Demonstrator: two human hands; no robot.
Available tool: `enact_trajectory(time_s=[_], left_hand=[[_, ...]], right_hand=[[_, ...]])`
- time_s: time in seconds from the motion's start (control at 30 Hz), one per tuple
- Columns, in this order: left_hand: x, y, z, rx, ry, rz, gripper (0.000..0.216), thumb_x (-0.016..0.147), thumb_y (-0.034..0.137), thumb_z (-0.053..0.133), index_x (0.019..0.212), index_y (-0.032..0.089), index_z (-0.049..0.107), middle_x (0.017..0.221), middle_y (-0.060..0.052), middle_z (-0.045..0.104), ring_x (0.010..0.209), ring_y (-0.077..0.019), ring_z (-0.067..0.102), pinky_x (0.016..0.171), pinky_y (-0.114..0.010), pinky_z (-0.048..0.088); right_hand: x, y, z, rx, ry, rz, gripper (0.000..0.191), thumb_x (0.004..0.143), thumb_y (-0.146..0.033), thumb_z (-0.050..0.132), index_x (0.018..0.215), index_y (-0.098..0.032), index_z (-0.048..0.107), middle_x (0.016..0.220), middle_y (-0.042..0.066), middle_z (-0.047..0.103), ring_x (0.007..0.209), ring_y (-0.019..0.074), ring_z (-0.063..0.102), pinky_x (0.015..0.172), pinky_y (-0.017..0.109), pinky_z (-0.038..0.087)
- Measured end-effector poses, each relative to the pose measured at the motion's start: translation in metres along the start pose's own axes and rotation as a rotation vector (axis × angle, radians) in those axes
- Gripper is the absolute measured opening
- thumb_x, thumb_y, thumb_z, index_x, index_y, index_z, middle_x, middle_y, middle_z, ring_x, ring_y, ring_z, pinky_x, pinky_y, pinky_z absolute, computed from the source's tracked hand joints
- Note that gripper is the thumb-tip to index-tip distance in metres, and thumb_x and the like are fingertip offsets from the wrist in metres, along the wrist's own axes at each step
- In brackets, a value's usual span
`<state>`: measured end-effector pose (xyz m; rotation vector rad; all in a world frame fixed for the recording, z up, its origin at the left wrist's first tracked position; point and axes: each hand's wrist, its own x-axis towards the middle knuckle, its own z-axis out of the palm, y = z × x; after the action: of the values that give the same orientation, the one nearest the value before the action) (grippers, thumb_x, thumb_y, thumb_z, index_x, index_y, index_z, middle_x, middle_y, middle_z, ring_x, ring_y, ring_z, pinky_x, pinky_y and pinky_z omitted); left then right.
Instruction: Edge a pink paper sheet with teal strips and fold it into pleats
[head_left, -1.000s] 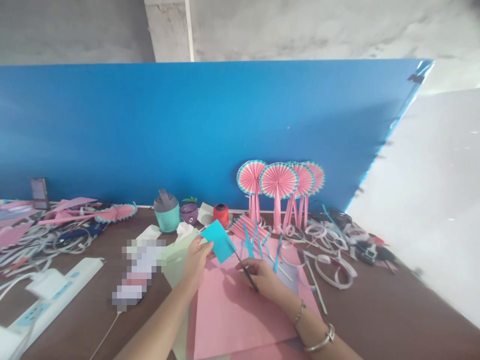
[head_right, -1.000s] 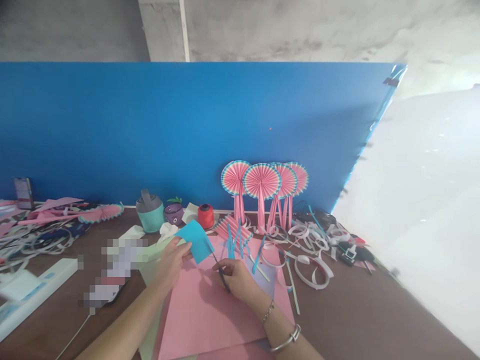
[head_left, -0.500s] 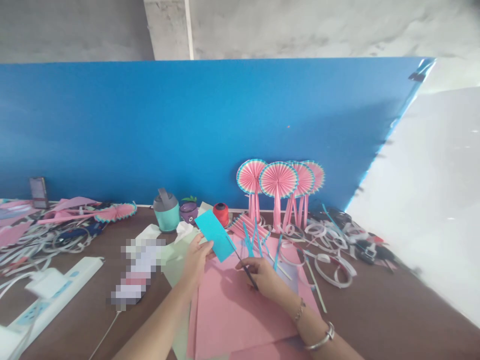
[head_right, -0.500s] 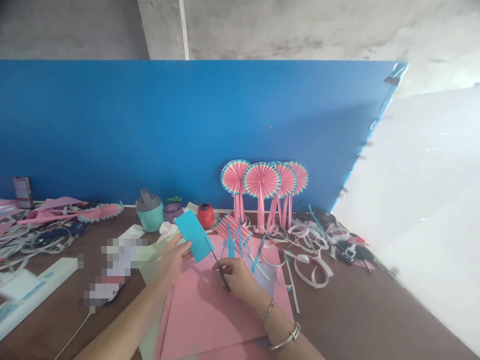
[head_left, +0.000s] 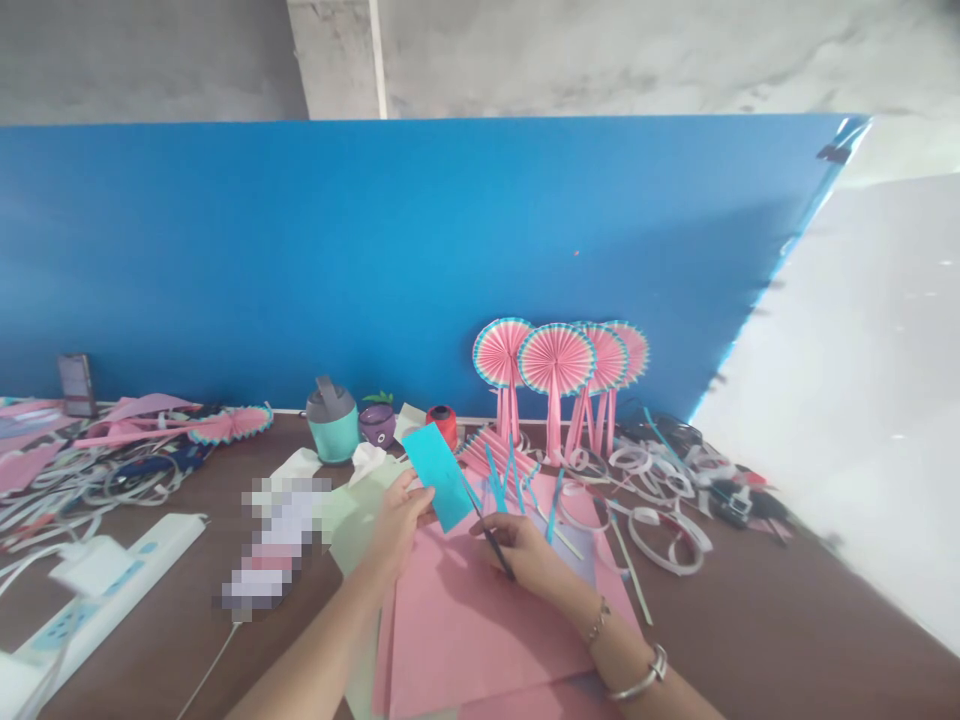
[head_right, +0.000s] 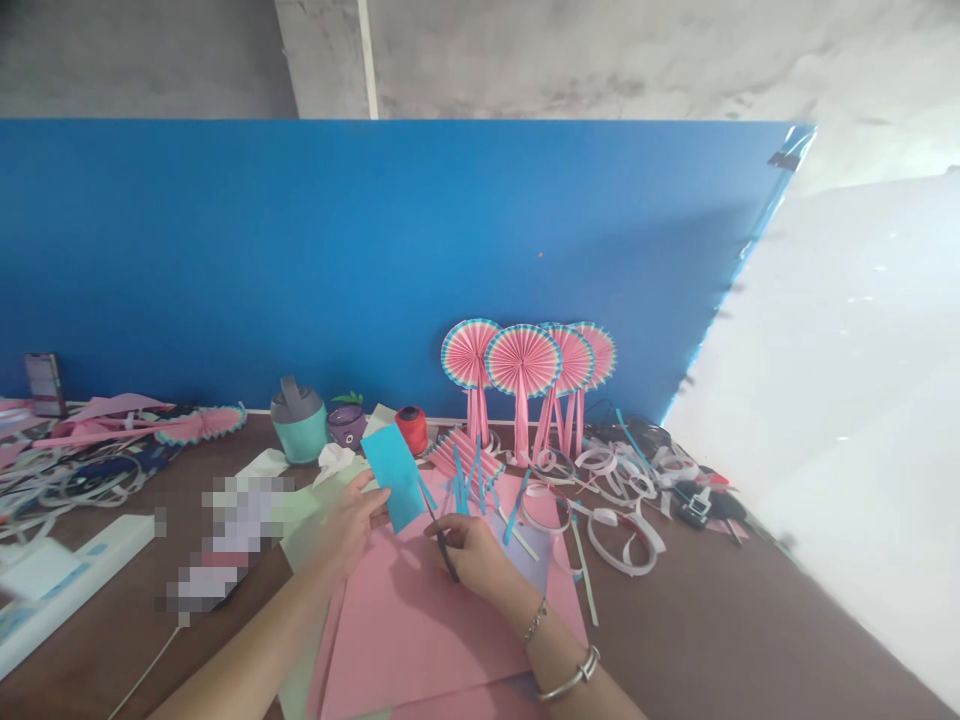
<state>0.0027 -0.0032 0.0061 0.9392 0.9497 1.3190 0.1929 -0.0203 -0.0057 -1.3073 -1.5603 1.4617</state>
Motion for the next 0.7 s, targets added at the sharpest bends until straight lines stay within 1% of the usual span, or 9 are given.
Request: enact_trajectory(time_s=[0.17,0.3,0.4,0.5,0.6,0.7], left_hand=[[-0.002,0.000,0.004,0.027,-0.020,-0.016,0.044,0.069,0.039,0.076,0.105,0.017,0.065,0.079,-0.006,0.076,0.076,-0.0239,0.072,0.071,-0.033,0.054],[-0.002,0.000,0.005,0.049,-0.003,0.019,0.043,0.069,0.039,0.075,0.106,0.018,0.065,0.076,-0.004,0.075,0.074,-0.0229,0.072,0.069,-0.032,0.054],[-0.002,0.000,0.004,0.063,0.006,0.034,0.042,0.071,0.039,0.073,0.108,0.019,0.064,0.074,-0.003,0.074,0.072,-0.0220,0.071,0.068,-0.031,0.055],[-0.003,0.003,0.006,0.063,0.007,0.030,0.041,0.069,0.039,0.074,0.103,0.018,0.064,0.071,-0.002,0.073,0.070,-0.0223,0.071,0.068,-0.032,0.055],[-0.006,0.006,0.009,0.059,-0.007,0.005,0.043,0.066,0.041,0.076,0.100,0.017,0.064,0.073,-0.004,0.073,0.070,-0.0236,0.071,0.066,-0.033,0.055],[-0.009,0.008,0.012,0.061,-0.049,-0.022,0.044,0.067,0.042,0.076,0.102,0.018,0.064,0.074,-0.005,0.074,0.070,-0.0243,0.072,0.065,-0.033,0.056]], right_hand=[[0.002,0.002,0.000,0.014,0.005,0.008,0.024,0.069,-0.031,0.063,0.089,-0.019,0.067,0.051,-0.006,0.053,0.043,0.0090,0.046,0.044,0.022,0.037],[0.003,0.003,0.000,0.026,-0.006,-0.003,0.027,0.068,-0.033,0.065,0.090,-0.017,0.066,0.050,-0.007,0.050,0.043,0.0091,0.046,0.044,0.022,0.037],[0.002,0.003,0.001,0.040,-0.008,0.002,0.027,0.068,-0.032,0.063,0.090,-0.017,0.065,0.049,-0.007,0.050,0.042,0.0088,0.045,0.043,0.022,0.036],[0.002,0.002,0.001,0.038,-0.009,0.002,0.025,0.068,-0.031,0.063,0.090,-0.018,0.065,0.051,-0.007,0.051,0.042,0.0088,0.046,0.044,0.021,0.037],[0.002,0.001,0.001,0.037,-0.010,0.002,0.020,0.069,-0.031,0.064,0.084,-0.019,0.065,0.052,-0.006,0.052,0.043,0.0093,0.047,0.044,0.022,0.038],[0.002,0.001,0.000,0.058,-0.009,-0.037,0.015,0.067,-0.031,0.065,0.075,-0.019,0.062,0.052,-0.006,0.052,0.043,0.0087,0.045,0.044,0.022,0.037]])
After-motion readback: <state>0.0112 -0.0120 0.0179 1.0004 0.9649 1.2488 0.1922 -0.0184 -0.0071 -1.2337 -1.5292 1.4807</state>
